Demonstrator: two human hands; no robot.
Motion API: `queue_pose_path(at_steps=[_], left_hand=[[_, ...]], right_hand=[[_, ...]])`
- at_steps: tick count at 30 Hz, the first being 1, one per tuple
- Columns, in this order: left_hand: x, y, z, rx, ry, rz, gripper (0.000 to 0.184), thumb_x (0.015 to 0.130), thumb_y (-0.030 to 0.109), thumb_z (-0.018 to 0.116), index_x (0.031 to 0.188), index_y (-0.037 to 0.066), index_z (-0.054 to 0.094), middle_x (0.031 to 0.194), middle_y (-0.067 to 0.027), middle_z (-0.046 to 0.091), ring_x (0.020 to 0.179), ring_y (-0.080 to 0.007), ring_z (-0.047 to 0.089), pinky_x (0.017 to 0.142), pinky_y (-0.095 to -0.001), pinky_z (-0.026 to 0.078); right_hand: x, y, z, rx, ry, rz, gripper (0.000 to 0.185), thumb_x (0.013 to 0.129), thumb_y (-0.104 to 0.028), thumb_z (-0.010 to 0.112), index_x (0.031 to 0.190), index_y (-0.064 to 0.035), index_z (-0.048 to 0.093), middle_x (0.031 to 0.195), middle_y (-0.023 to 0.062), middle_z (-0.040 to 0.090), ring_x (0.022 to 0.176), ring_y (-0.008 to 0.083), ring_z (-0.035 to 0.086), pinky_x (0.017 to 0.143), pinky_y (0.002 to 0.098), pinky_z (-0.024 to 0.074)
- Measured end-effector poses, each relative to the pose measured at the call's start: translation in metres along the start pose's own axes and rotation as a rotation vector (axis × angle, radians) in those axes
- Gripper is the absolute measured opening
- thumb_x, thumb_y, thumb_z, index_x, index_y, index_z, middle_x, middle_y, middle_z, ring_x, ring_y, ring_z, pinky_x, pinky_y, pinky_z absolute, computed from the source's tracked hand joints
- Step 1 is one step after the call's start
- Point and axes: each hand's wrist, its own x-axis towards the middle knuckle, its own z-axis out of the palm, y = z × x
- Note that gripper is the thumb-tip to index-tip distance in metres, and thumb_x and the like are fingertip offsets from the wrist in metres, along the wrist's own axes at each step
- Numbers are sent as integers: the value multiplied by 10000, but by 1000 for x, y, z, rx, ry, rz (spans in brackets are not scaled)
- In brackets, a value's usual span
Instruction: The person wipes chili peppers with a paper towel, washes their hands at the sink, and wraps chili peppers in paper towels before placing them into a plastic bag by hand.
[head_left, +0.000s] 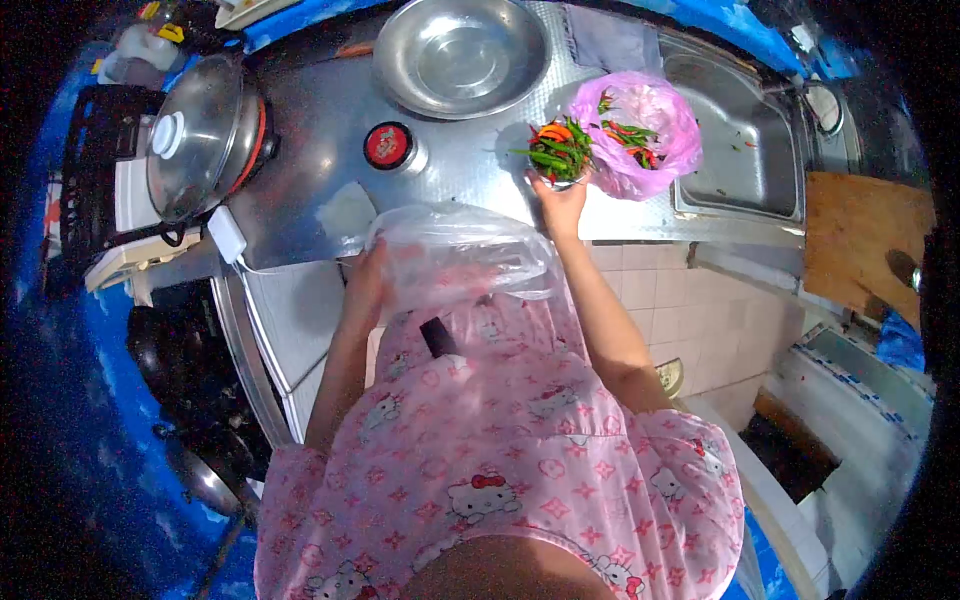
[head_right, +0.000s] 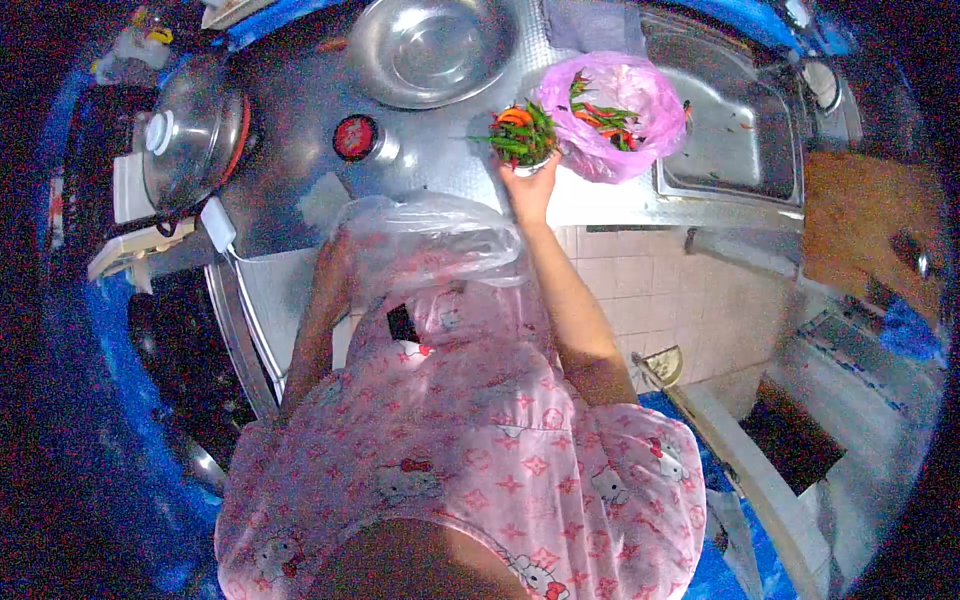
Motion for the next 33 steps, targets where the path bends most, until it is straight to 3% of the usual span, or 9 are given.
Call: queue_pose_path(at_steps=[3,5,9,14,17,21,25,28,33], left_hand=[[-41,55,-1,-244,-29,-234,436,864,382,449,1116,32,508,1018,-83,579,786,-169,532,674,-280,415],[-66,75,-20,-532,-158,-234,421,872,346,446,1132,15,464,969,-90,609,552,-72,530,426,-183,413],[-147,92,-19,-253,198,479,460,816,326,516,1145,7,484,1135,-141,528,1007,-242,534,735,-393,496],[-166,95,-2,142,293,1141,452,828,335,490,1131,-1,495,1117,-143,538,989,-231,532,735,-383,486],[-164,101,6,207,231,1248,450,836,341,475,1122,-5,501,1107,-144,544,977,-225,531,735,-377,480],[-161,111,12,227,158,1288,449,846,348,454,1111,-11,509,1092,-145,551,962,-217,530,735,-369,472],[-161,119,15,211,92,1268,453,856,356,434,1099,-17,518,1078,-147,559,947,-209,528,735,-360,464],[-161,126,16,174,43,1206,457,864,362,418,1090,-21,524,1068,-148,565,936,-203,527,735,-354,457],[-162,146,19,14,-40,910,468,876,371,393,1076,-28,534,1050,-149,575,917,-192,525,734,-344,447]], right_hand=[[7,8,-2,-86,4,-69,698,555,-154,779,1118,10,400,1073,133,513,1001,225,498,893,320,377],[9,11,-6,-64,0,-79,708,556,-164,779,1128,14,402,1076,137,514,1002,228,500,890,320,380],[7,-3,-10,-33,-13,-46,749,575,-166,780,1176,12,369,1078,130,518,994,217,507,888,326,385],[1,-18,-33,57,-23,-47,750,597,-112,778,1196,11,344,1072,119,523,982,199,506,883,322,385],[-9,-52,-44,3,35,-11,701,597,-74,768,1170,19,376,1052,113,523,964,187,500,856,298,395],[-15,-73,-52,-32,101,-29,429,631,-46,746,1001,35,543,959,104,588,877,172,544,814,292,410],[-18,-81,-60,-11,120,-38,424,637,-26,732,1012,25,540,952,94,590,866,168,549,811,293,411],[-19,-85,-68,-62,106,-38,610,616,-69,760,1119,19,425,1027,103,545,934,178,519,839,293,401],[-14,-67,-79,7,220,-80,588,644,-70,741,1141,18,439,1033,107,552,912,192,528,827,304,406]])
